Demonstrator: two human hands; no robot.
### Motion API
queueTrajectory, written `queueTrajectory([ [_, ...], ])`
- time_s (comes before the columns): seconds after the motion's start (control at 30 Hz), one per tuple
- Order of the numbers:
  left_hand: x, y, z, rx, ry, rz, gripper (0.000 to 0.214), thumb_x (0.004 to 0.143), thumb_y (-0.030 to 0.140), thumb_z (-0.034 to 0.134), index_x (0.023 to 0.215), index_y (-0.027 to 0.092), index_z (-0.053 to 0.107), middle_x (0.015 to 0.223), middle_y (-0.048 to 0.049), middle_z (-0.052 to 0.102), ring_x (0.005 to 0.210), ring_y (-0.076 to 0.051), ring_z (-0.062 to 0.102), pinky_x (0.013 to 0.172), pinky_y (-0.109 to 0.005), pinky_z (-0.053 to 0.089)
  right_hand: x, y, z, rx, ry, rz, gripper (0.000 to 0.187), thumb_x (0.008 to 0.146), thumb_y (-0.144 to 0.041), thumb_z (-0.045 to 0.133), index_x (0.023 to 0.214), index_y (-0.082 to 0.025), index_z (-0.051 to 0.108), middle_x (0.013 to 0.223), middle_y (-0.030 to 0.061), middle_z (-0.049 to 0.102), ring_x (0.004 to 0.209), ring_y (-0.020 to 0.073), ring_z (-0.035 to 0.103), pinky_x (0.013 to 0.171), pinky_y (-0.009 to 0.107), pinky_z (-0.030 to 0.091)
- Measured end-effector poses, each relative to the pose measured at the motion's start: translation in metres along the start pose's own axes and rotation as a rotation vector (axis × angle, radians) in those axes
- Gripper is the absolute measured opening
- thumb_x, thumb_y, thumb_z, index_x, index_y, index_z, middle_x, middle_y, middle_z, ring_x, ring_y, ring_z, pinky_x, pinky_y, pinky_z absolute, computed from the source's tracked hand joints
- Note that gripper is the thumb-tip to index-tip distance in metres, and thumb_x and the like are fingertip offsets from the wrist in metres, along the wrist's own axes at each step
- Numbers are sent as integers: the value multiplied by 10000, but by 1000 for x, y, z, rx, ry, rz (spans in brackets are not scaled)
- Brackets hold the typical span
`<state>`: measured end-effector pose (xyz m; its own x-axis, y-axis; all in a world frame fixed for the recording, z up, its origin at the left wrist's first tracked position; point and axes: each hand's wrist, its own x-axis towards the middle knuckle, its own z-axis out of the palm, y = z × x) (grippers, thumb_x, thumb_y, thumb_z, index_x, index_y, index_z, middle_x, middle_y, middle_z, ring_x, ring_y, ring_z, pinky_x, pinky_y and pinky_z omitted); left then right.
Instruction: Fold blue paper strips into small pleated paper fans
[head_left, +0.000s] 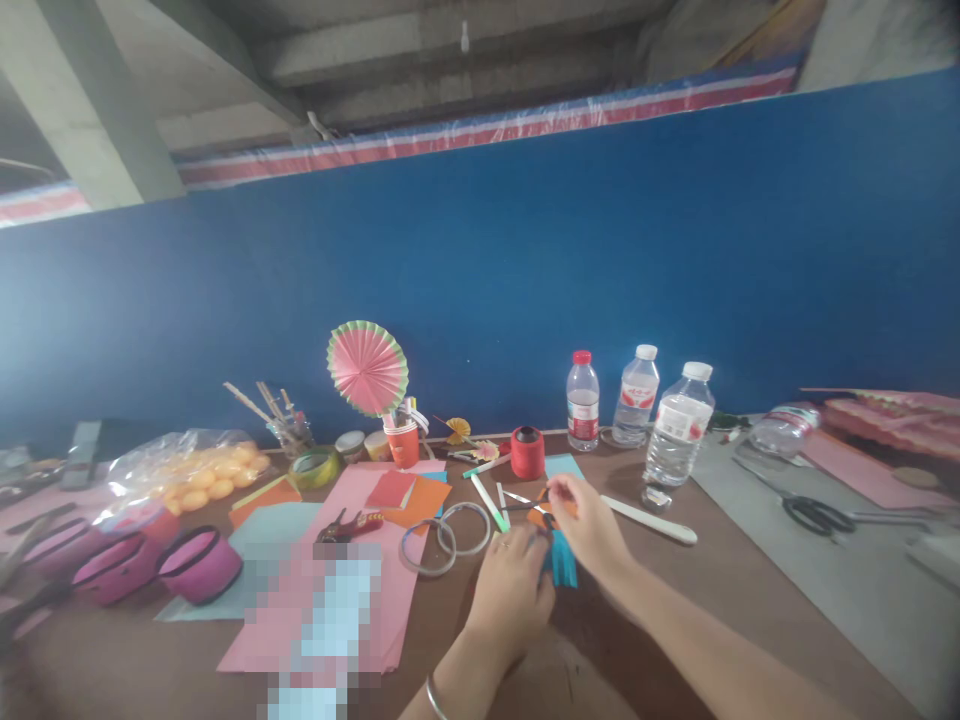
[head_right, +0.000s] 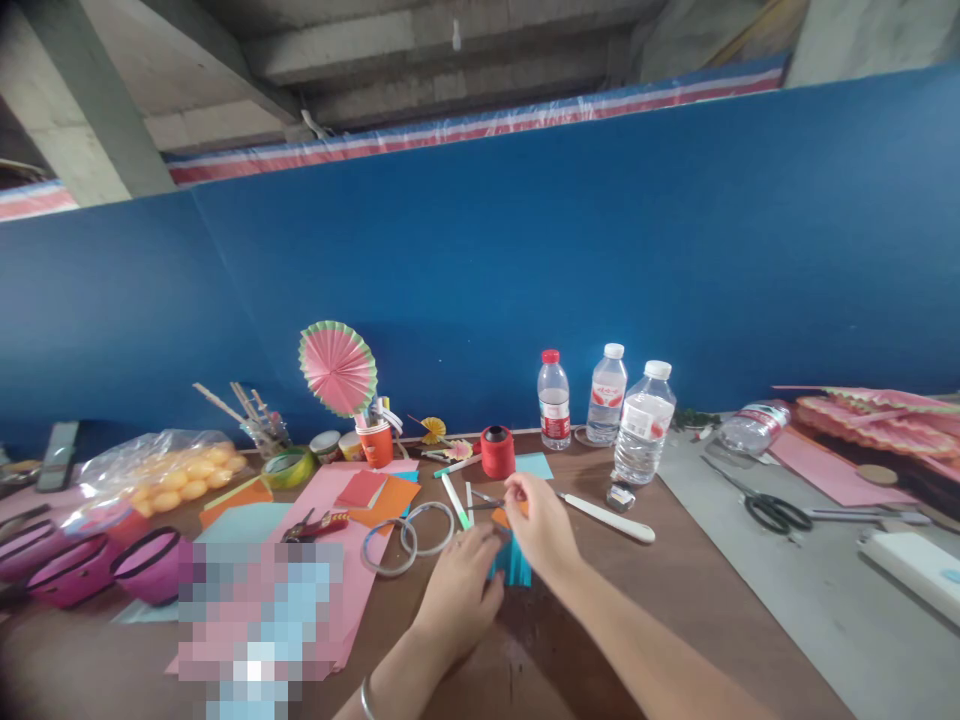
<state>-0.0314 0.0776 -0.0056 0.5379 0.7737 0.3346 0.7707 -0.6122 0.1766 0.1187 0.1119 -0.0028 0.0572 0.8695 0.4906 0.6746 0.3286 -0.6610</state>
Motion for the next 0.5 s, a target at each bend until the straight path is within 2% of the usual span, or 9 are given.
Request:
queueTrajectory([
  [0.07,-1,6,-6,-98,-123,144,346,785,231,449,1125,255,512,1114,-17,556,1004,-171,495,896,-306,380,28,27,-5,-211,-103,123,270,838,-192,340,1083,-176,453,886,44,614,813,153,583,737,263,432],
  [0.17,-3,7,-7,-108,-168,213,330,808,300,460,1136,290,498,1161,9,528,1037,-166,472,920,-310,358,61,57,-7,-299,-174,136,372,792,-105,375,1155,-142,442,1040,102,598,937,186,565,806,293,398],
  [0.27,-5,2,-2,-85,-164,204,345,819,364,449,1155,296,490,1208,3,501,1089,-183,439,950,-340,328,79,68,-3,-356,-275,102,387,757,-62,412,1130,-115,497,1108,147,571,1008,219,539,821,296,380],
  [0.4,-5,-6,3,-55,-140,141,386,825,459,398,1155,282,492,1224,-19,492,1109,-207,426,969,-408,298,93,68,2,-395,-423,52,429,687,-30,492,1097,-146,541,1057,117,609,973,202,561,785,246,390],
  [0.5,-6,-10,5,-15,-98,58,409,823,496,370,1150,285,494,1212,-30,500,1128,-232,410,983,-474,253,100,70,3,-450,-464,62,358,662,-57,545,1012,-120,586,1039,147,606,985,230,551,790,261,390],
])
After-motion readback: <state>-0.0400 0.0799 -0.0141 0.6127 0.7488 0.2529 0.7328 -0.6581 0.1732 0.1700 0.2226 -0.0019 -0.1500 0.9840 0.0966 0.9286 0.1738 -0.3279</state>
